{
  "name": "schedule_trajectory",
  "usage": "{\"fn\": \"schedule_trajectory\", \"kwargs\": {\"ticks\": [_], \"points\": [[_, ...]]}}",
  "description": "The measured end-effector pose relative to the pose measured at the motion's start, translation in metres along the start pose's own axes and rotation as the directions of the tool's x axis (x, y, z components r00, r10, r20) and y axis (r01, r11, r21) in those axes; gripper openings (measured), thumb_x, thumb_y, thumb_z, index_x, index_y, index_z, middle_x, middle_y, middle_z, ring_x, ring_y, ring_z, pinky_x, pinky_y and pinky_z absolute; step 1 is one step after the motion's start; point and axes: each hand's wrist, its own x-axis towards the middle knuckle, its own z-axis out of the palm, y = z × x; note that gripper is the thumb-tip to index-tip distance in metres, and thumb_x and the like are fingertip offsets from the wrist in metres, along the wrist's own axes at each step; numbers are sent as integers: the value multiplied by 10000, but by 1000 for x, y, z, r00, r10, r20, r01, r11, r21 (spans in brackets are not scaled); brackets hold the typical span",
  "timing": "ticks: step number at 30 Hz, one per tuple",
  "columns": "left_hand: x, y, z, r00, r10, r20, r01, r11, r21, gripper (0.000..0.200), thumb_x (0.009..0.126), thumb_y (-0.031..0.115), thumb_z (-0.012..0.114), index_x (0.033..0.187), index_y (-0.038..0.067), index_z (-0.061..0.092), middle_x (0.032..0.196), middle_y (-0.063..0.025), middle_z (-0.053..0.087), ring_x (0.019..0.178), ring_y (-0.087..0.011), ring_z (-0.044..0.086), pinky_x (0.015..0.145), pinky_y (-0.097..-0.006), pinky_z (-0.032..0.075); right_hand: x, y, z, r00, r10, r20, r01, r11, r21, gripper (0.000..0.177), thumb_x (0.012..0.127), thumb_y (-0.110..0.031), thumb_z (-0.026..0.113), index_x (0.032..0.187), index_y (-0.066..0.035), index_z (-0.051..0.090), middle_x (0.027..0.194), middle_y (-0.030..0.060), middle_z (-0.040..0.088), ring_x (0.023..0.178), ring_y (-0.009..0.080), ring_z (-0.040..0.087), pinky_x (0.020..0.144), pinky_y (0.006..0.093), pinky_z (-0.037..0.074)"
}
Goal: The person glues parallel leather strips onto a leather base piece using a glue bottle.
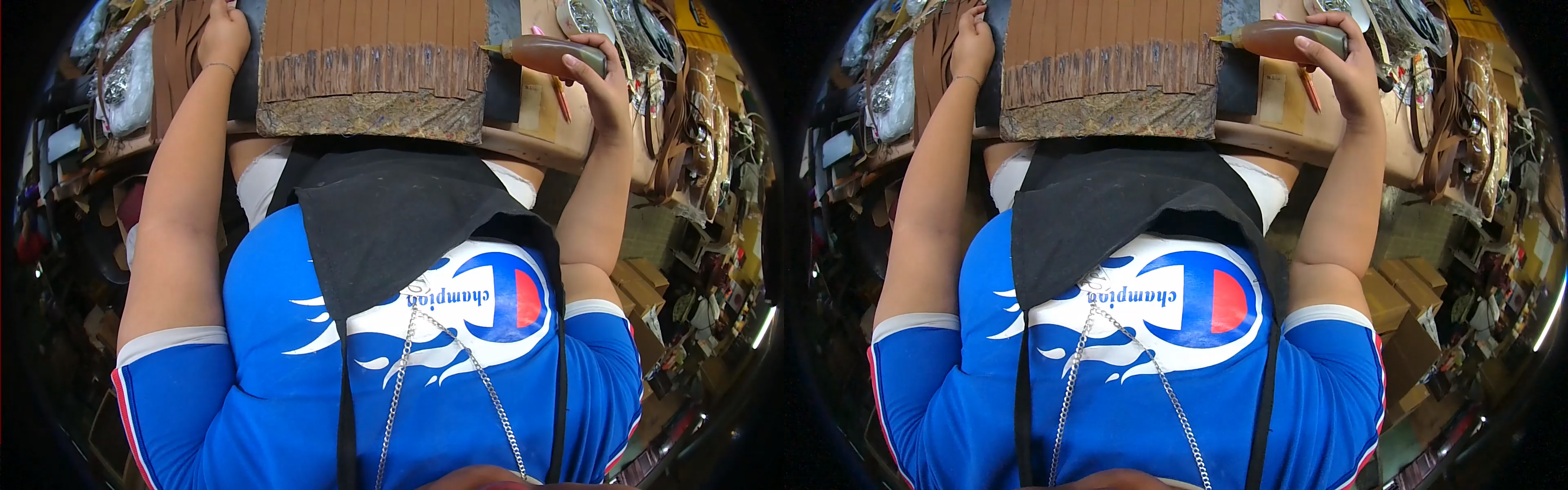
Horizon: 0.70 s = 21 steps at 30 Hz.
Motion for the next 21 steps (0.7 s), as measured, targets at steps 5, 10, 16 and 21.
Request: {"fn": "schedule_trajectory", "kwargs": {"ticks": [5,10,16,21], "points": [[0,4,-1,999,-47,18,48,999,-11,243,984,186,411,1193,147,531,1071,-215,676,995,-389,653,856,-468,498,-3,0,0,1000,-2,-7,2,1000,2,387,777,-178,791,1093,-63,597,906,46,634,760,121,601,665,259,487],[0,1,-1,999,-33,11,33,999,-15,241,984,188,411,1188,147,533,1063,-218,676,992,-392,652,852,-468,498,-16,-15,-7,953,192,233,-192,981,-23,394,767,-200,782,1084,-66,591,860,40,628,691,115,596,634,253,477],[-1,7,-3,998,-54,17,54,999,4,242,982,191,415,1189,149,532,1062,-211,676,992,-389,651,849,-468,498,-4,-5,6,999,24,34,-26,998,60,405,783,-227,776,1104,-71,586,883,50,638,741,131,618,645,257,487],[0,0,0,1000,-18,-2,18,1000,-13,249,975,185,419,1195,153,530,1065,-206,677,994,-388,651,851,-467,498,2,-1,9,998,47,31,-47,999,11,403,810,-174,754,1143,-43,567,967,57,606,830,137,581,737,281,475]]}}
